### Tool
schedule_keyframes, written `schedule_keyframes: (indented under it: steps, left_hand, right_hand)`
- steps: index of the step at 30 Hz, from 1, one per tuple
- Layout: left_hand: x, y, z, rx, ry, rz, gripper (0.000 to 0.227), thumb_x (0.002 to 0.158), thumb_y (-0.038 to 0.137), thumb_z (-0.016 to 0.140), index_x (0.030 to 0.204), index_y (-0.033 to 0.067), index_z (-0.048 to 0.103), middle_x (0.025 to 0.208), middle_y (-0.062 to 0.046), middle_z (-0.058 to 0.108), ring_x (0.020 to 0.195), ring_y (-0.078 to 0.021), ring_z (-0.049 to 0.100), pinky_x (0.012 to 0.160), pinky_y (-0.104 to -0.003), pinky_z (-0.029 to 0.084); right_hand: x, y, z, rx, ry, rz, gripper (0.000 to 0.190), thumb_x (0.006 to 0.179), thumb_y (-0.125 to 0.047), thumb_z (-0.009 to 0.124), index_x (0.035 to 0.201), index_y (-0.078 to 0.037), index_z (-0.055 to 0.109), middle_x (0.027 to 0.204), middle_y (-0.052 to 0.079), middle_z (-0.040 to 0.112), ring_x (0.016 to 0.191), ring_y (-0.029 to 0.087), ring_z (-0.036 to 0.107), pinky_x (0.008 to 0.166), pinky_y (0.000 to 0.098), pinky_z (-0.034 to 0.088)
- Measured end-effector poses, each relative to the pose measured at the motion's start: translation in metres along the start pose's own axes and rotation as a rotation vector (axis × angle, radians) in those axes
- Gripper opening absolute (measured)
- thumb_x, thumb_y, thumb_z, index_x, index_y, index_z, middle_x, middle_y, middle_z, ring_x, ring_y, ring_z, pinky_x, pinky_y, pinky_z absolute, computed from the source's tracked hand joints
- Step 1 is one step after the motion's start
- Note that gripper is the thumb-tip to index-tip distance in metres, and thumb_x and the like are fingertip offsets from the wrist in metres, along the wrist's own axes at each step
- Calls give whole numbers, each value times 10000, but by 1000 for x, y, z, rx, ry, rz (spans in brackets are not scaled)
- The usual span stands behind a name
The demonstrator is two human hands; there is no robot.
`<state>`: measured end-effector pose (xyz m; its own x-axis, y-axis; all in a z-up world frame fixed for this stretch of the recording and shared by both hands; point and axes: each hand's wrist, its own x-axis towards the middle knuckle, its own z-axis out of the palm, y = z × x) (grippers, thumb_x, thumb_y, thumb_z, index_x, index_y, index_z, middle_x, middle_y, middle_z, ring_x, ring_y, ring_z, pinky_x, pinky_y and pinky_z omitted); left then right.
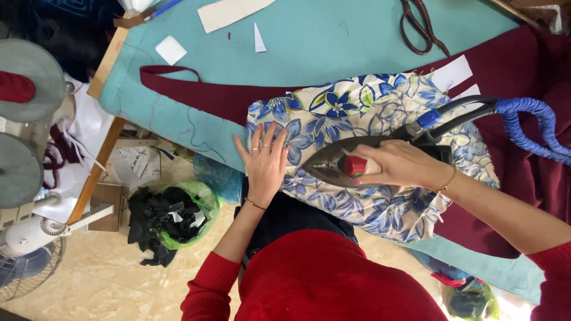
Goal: Ironing heat-activated interfacing strips onto fabric pieces using a protective cloth and a steam iron.
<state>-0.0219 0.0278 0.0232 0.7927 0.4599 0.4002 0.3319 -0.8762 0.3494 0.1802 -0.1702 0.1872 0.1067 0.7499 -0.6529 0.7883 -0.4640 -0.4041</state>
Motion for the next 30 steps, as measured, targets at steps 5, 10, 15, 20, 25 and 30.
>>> schedule_keyframes:
  steps: [5,10,15,20,25,30]
  left_hand:
    - [63,-17,5,-21,-22,336,293,924,149,787,1199,201,700,1548,-70,483,1498,-290,345,1226,-686,222]
    - [104,-45,57,-247,-92,510,188,931,205,798,1100,201,715,1417,-19,568,1361,-254,507,1215,-635,272]
    - [136,-54,54,-298,-217,665,46,1024,219,666,997,187,684,1191,1,676,973,-226,695,1121,-522,422]
    - [130,-32,59,-397,-115,699,312,905,350,853,1078,117,738,1145,-52,621,1034,-238,660,1060,-529,480]
    - [130,10,92,-339,-193,745,398,898,422,814,1131,107,746,1262,-96,639,1144,-304,609,1029,-491,475]
    - [154,20,98,-166,-104,708,136,974,237,732,878,145,759,1056,0,682,1012,-225,590,827,-392,492]
  right_hand:
    - [0,-29,-16,67,132,109,470,884,-461,738,1252,-208,589,822,192,793,778,416,772,834,510,545]
    - [-10,-67,-46,159,156,242,555,859,-510,753,1269,-195,550,969,227,788,873,451,772,793,500,581]
    - [-46,-91,-115,409,177,475,748,841,-403,704,1532,-233,474,981,60,746,655,198,577,570,327,461]
    - [-82,-119,-188,261,710,-42,790,1034,-523,313,459,-17,506,397,70,463,342,146,418,405,267,269]
    - [-79,-116,-191,269,764,47,634,1019,-375,353,529,-8,518,459,82,488,407,153,453,456,261,308]
    - [-76,-112,-190,304,793,160,444,999,-183,402,619,4,534,539,97,519,491,163,499,522,255,359]
